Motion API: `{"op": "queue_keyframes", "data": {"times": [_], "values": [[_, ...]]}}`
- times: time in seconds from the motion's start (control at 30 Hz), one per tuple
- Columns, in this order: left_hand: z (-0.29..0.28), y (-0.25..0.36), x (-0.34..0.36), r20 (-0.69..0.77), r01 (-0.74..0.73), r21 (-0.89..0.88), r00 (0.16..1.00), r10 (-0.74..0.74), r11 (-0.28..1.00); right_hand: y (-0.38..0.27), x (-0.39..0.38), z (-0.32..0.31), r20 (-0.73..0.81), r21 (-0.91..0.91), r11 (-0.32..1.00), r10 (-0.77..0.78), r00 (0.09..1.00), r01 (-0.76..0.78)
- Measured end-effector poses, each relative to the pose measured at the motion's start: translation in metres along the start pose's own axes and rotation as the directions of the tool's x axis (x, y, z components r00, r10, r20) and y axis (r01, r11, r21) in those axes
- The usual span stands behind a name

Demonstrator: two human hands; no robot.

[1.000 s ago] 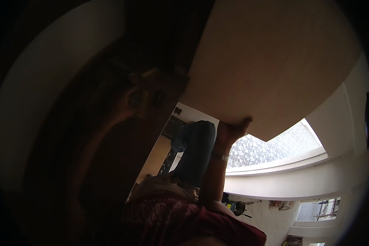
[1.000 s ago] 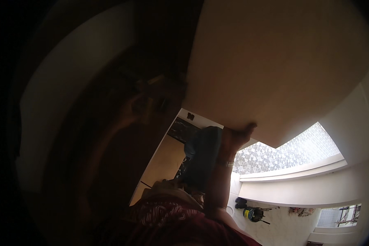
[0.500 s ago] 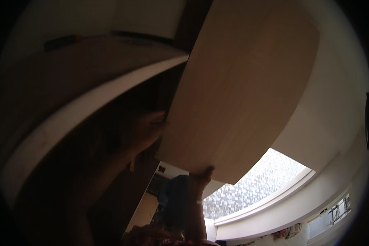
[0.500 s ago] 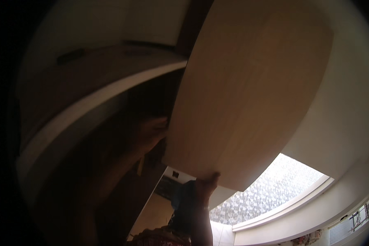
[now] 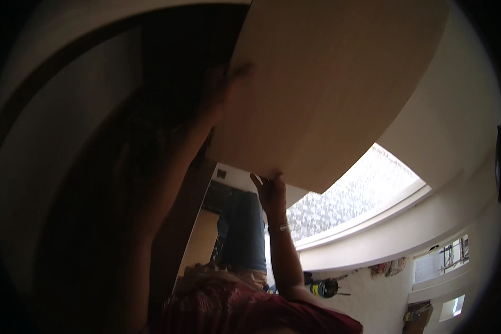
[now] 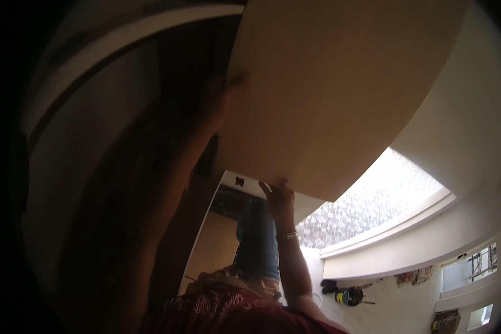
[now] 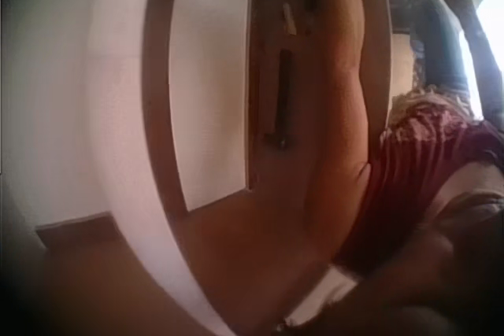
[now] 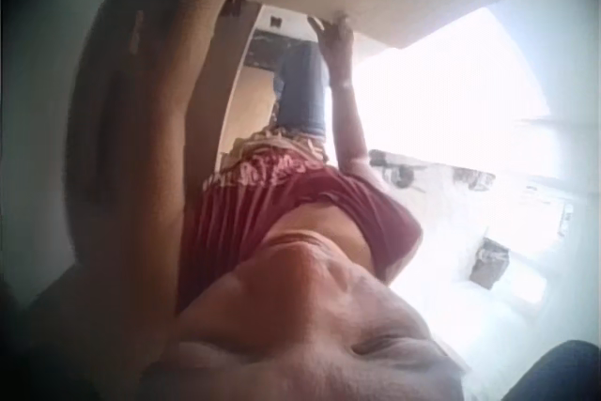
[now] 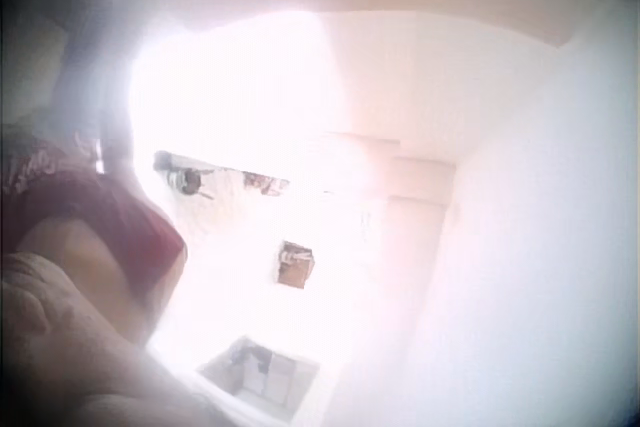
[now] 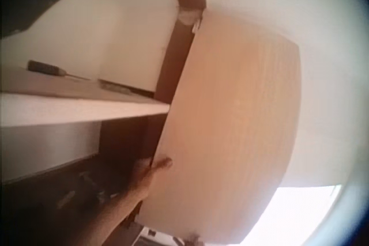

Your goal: The person attaches a hinge to a wooden cabinet door by aligning the hinge with the wood, hammering a small starting hole, and then driving a screw into the wood with a screwdriver.

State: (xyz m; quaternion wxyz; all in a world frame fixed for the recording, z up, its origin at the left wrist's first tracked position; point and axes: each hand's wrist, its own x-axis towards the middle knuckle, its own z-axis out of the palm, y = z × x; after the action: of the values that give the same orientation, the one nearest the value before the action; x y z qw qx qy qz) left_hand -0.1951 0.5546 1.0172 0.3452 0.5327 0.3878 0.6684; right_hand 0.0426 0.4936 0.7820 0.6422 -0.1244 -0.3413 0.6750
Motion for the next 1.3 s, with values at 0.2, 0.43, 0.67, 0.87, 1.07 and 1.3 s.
{"op": "queue_keyframes", "data": {"times": [0.2,0.43,0.67,0.87,1.07,1.3], "values": [[-0.006,0.001,-0.003,-0.041,-0.043,-0.059,0.998,0.041,0.997,0.048,-0.152,-0.066,0.371,-0.876,-0.052,0.564,0.738,0.48],[-0.005,0.007,0.003,0.026,0.083,0.025,0.996,-0.084,0.996,0.073,-0.198,-0.073,0.226,-0.92,-0.075,0.702,0.675,0.386],[-0.003,0.004,0.004,0.025,0.003,-0.11,1.0,0.0,0.994,0.007,-0.21,0.006,0.006,-0.982,-0.115,0.778,0.628,0.152],[-0.004,-0.001,0.008,0.016,-0.001,-0.086,1.0,0.002,0.996,0.002,-0.17,0.046,0.114,-0.941,-0.089,0.826,0.552,0.327],[-0.006,0.017,-0.005,0.039,-0.005,-0.059,0.999,0.007,0.998,-0.026,-0.132,0.087,0.099,-0.902,-0.166,0.82,0.564,0.4],[-0.006,0.008,0.002,0.0,-0.063,-0.06,0.998,0.063,0.996,-0.042,-0.098,0.104,0.234,-0.954,0.02,0.674,0.701,0.3]]}}
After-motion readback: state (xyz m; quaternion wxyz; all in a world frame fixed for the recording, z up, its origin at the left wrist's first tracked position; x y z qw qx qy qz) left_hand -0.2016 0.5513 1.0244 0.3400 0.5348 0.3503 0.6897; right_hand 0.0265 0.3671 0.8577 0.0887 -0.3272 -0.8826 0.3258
